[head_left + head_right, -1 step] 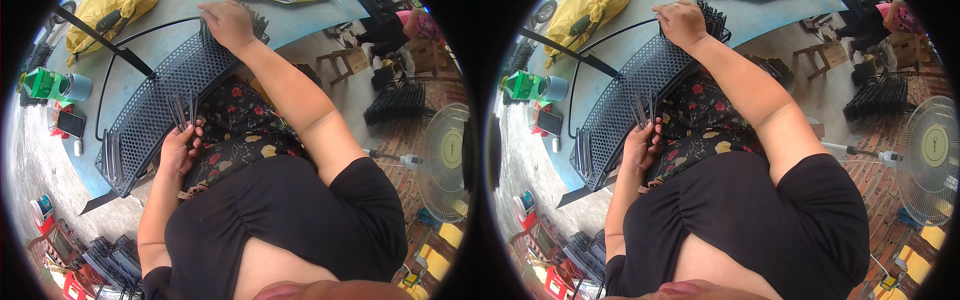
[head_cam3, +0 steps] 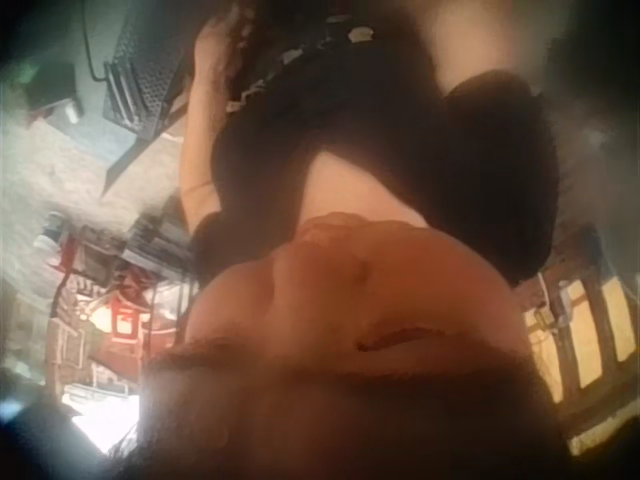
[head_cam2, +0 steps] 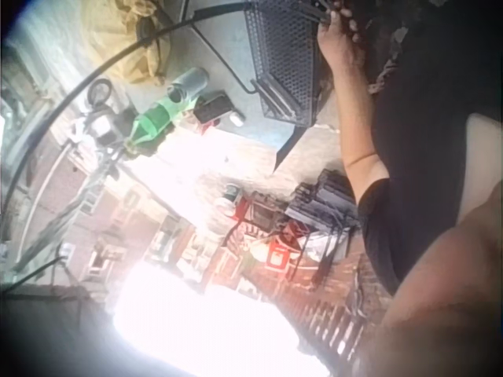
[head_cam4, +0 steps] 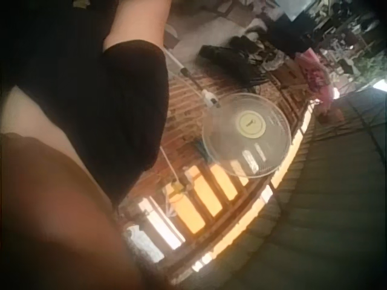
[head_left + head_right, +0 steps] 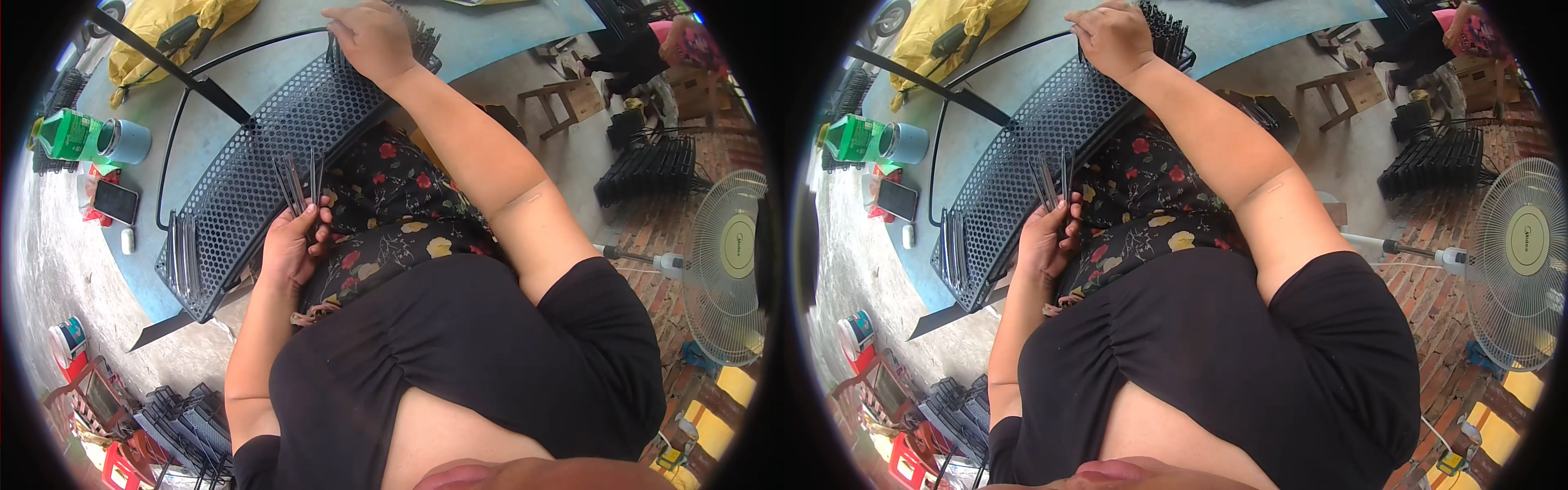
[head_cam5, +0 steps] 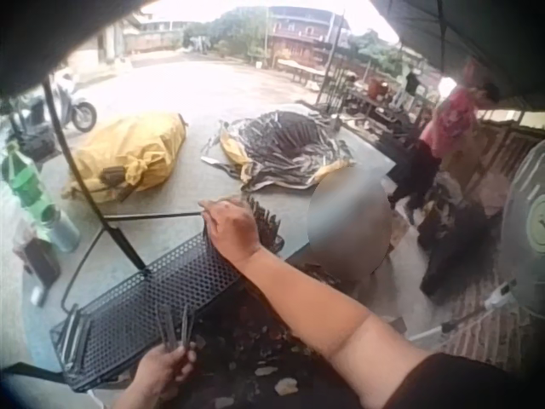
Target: The person inserts small metal pins by hand into a perforated metal rack on a workbench.
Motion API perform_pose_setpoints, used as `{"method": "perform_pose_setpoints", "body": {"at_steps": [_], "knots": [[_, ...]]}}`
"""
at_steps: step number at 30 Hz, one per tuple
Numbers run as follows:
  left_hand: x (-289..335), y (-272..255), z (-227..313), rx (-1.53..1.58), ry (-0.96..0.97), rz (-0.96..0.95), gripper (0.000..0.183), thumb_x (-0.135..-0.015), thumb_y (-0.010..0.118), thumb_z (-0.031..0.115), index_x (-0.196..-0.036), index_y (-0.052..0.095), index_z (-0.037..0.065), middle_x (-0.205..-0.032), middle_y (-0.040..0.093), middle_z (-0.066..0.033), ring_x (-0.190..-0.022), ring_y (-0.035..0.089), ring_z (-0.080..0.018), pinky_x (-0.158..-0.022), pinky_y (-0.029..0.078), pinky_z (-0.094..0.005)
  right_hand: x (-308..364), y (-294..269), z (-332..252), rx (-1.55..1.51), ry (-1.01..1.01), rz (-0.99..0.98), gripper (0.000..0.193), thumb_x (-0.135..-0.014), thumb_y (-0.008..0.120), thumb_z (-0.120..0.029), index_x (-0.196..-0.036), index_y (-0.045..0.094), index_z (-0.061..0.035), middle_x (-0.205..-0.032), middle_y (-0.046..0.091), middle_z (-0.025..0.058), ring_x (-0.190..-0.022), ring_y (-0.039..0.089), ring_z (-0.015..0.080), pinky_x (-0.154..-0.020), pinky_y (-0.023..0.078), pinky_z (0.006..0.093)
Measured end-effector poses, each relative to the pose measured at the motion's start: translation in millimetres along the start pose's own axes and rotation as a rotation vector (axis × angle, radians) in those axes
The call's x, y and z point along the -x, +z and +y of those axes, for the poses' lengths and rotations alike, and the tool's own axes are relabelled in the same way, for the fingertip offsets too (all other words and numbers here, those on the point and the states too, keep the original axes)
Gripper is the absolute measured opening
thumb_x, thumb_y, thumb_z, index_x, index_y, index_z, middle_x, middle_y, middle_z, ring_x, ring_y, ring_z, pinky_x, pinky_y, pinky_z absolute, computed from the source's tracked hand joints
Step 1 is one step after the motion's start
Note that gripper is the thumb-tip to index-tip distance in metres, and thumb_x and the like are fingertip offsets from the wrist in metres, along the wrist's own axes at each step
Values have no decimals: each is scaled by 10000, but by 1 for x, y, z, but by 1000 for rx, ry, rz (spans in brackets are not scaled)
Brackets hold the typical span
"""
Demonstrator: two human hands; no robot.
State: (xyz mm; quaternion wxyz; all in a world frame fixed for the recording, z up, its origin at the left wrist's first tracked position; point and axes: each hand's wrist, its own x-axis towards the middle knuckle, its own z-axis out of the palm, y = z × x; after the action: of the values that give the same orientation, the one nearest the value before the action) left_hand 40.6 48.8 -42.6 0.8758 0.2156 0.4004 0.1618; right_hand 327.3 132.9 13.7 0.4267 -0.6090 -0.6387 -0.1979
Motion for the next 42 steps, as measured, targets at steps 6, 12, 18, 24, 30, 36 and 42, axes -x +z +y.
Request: {"method": "perform_pose_setpoints", "body": {"at_steps": [6, 12, 18, 24, 30, 36, 42], "knots": [[-2, -2, 0, -2, 10, 3, 175, -981, 526, 143, -1092, 586, 22, -830, 614, -30, -577, 498, -67, -413, 330, -163, -2, -6, -33, 925, -206, -277, 194, -836, 641, -207, -987, 715, -111, -1031, 684, 53, -1127, 546, 231, -929, 436, 380], [2, 5, 2, -6, 79, -76, 182, -981, 530, 148, -1098, 584, 20, -829, 599, -18, -558, 453, -55, -413, 305, -156, 37, -4, -47, -353, 138, -327, 296, -813, 721, -227, -1039, 684, -39, -901, 710, 117, -839, 678, 245, -770, 521, 308], [6, 7, -3, -86, 92, -104, 164, -978, 535, 145, -1092, 589, 40, -809, 593, -6, -546, 429, -54, -432, 306, -169, 58, -14, -77, -911, 666, -915, 241, -861, 699, -147, -1023, 664, 28, -885, 706, 83, -791, 642, 121, -732, 504, 242], [11, 1, -3, -103, 74, -109, 145, -975, 544, 146, -1070, 593, 48, -783, 588, 6, -526, 411, -50, -445, 301, -178, 22, -41, -28, -1208, 928, -401, 151, -892, 645, -140, -936, 676, 1, -909, 714, 97, -805, 675, 157, -698, 525, 253], [7, 1, -3, -104, 48, -16, 115, -973, 544, 131, -1044, 593, 56, -761, 587, 13, -507, 400, -49, -431, 292, -181, 27, -35, -2, -294, 488, 52, 159, -854, 684, -190, -885, 718, -38, -799, 715, 71, -753, 671, 154, -687, 508, 277], [6, 0, -4, -122, 47, -6, 111, -971, 544, 127, -1042, 592, 56, -755, 589, 10, -497, 396, -50, -427, 288, -183, 33, -25, 7, -248, 427, 125, 138, -846, 681, -175, -886, 717, -48, -797, 708, 84, -733, 667, 188, -694, 509, 303], [5, -1, -5, -108, 40, 11, 111, -972, 538, 116, -1046, 591, 53, -749, 589, 9, -496, 395, -49, -426, 284, -185, 36, -19, 1, -283, 462, 70, 134, -852, 673, -167, -883, 712, -43, -785, 704, 85, -728, 673, 192, -676, 513, 303]]}}
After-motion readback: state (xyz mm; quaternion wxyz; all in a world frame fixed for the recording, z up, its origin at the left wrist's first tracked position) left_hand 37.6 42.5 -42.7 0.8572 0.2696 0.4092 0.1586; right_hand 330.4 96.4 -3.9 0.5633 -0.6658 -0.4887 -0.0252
